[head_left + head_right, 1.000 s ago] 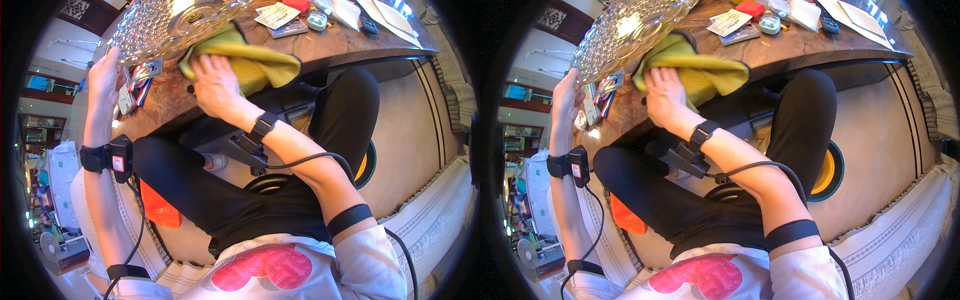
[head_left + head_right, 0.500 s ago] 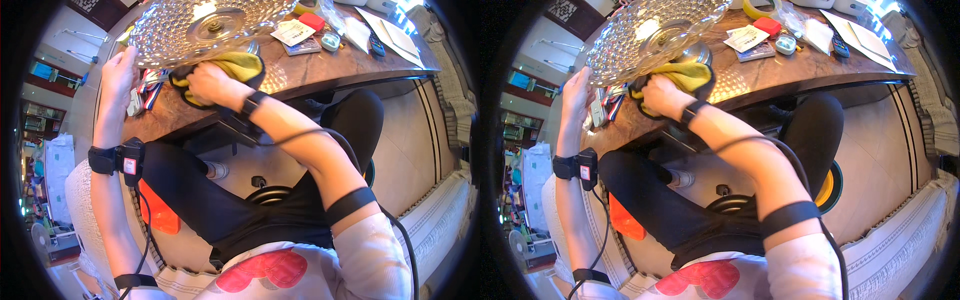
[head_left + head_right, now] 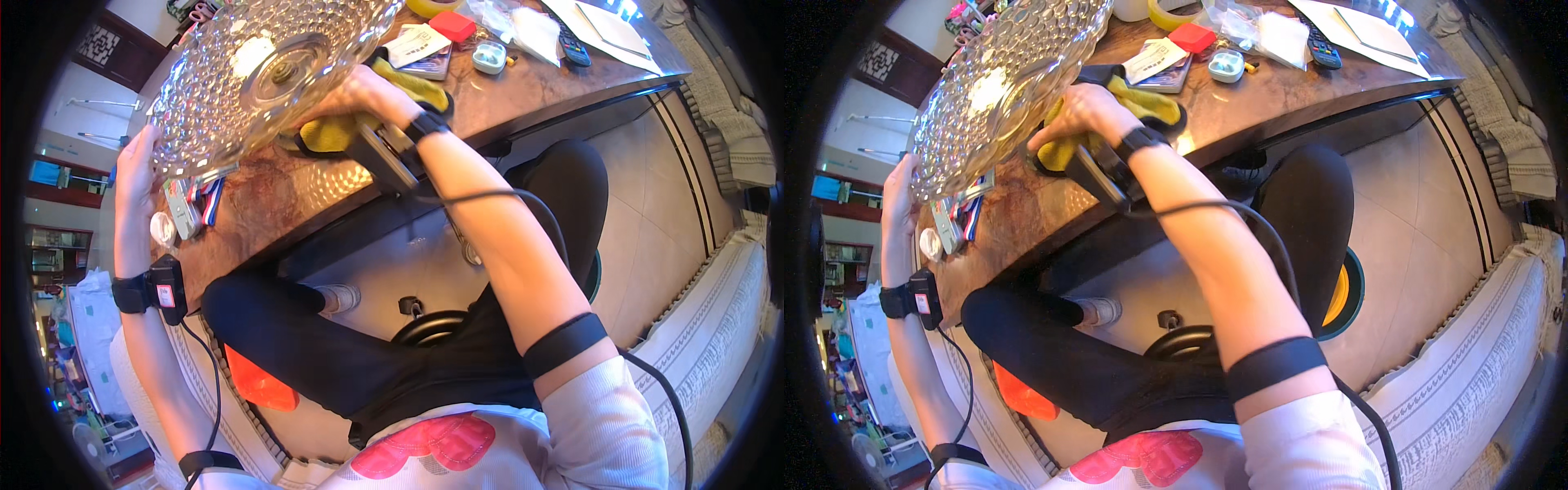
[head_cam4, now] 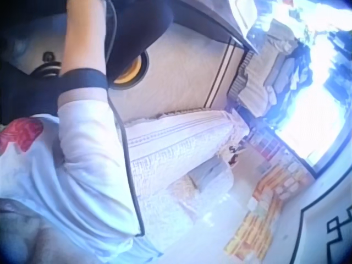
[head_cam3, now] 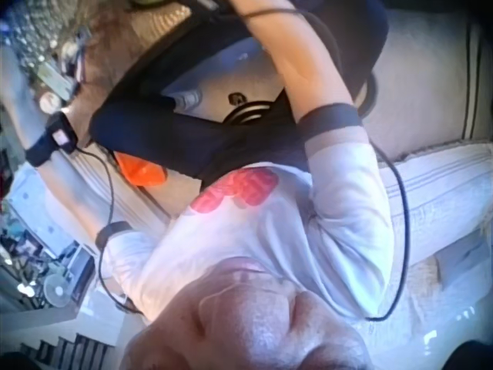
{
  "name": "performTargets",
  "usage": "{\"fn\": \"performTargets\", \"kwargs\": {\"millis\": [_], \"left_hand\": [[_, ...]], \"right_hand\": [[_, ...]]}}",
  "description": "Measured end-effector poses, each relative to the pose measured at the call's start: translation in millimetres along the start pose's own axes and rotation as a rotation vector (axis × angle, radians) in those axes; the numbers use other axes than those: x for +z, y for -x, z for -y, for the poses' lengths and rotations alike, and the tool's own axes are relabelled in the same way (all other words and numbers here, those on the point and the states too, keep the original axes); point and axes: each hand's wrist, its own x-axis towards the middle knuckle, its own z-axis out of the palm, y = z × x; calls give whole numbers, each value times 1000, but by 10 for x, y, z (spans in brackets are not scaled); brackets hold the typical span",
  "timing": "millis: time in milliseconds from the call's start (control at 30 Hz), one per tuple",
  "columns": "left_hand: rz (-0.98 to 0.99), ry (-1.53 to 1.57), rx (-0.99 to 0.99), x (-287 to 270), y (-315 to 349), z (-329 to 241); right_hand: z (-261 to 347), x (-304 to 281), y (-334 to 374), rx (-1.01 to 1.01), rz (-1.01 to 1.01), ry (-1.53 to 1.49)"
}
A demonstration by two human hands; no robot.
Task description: Cleaning a decorative bowl and organizing small items.
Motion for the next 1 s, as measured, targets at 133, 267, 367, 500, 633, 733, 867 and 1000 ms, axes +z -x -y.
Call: {"fn": "performTargets", "kwargs": {"millis": [133,267,367,500,633,733,867,1000], "left_hand": [[-73,27,59,51,166,45],[-131,-152,88,-206,290,38],[-158,-135,87,-266,296,87],[-117,-213,121,-285,344,47],[-166,-232,80,-448,620,92],[-186,-218,80,-405,626,126],[-173,-182,56,-357,665,91],[-181,-176,57,-246,662,55]], "right_hand": [[166,168,-241,172,0,275],[749,153,50,41,-178,187],[903,224,64,161,-276,435],[476,843,-224,38,-512,117],[714,460,-157,-265,-400,-253],[528,224,-256,-333,-192,-252],[448,100,-336,-416,-94,-379],[531,152,-407,-432,-26,-398]]}}
